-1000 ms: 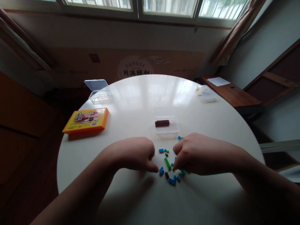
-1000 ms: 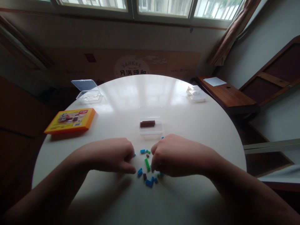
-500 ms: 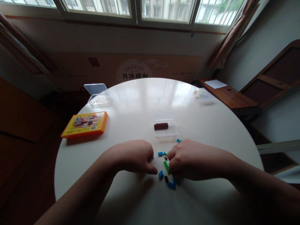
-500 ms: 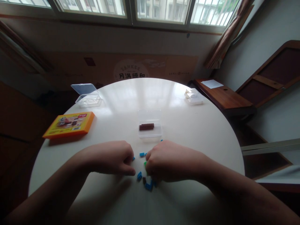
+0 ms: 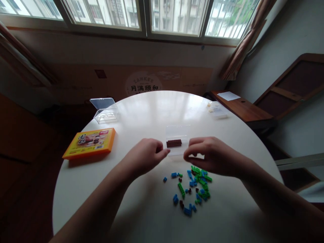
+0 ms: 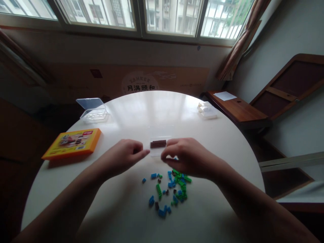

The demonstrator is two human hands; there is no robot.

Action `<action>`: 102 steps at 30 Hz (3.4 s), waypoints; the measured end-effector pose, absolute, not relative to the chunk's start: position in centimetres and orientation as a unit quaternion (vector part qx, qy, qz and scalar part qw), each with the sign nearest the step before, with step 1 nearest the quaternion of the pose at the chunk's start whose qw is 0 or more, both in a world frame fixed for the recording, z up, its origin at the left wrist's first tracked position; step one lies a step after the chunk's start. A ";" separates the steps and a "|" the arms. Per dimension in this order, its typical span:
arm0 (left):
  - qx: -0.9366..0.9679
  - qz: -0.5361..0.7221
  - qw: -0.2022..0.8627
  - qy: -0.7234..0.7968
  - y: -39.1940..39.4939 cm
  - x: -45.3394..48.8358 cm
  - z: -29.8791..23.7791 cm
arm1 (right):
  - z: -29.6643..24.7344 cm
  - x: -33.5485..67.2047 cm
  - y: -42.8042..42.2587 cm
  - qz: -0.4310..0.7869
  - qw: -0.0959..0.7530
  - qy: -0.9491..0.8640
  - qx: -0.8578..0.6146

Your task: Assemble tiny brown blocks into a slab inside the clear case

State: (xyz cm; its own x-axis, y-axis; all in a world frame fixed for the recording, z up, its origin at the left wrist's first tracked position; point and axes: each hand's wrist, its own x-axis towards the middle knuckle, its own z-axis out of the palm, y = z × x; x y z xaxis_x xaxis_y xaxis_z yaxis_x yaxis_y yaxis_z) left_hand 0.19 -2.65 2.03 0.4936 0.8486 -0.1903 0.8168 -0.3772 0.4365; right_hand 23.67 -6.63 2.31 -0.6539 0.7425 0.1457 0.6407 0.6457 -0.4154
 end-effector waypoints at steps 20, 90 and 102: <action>0.792 0.116 0.205 0.564 -1.4 1.4 -1.8 | 0.4 22.6 -3.2 0.097 0.058 -0.812 -0.573; 0.791 0.121 0.214 0.560 -1.3 1.3 -1.9 | -0.5 21.5 -3.0 0.054 0.054 -0.775 -0.628; 0.781 0.097 0.245 0.565 -1.5 0.6 -0.7 | 1.8 23.6 -6.6 0.131 0.131 -0.887 -0.423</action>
State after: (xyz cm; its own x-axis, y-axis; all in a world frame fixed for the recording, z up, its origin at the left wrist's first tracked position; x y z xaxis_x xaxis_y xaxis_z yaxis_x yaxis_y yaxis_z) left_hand 0.65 -1.50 -0.67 0.3417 0.9315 -0.1251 0.8358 -0.2403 0.4937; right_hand 23.63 -6.59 1.80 -0.6073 0.7852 0.1210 0.7171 0.6073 -0.3421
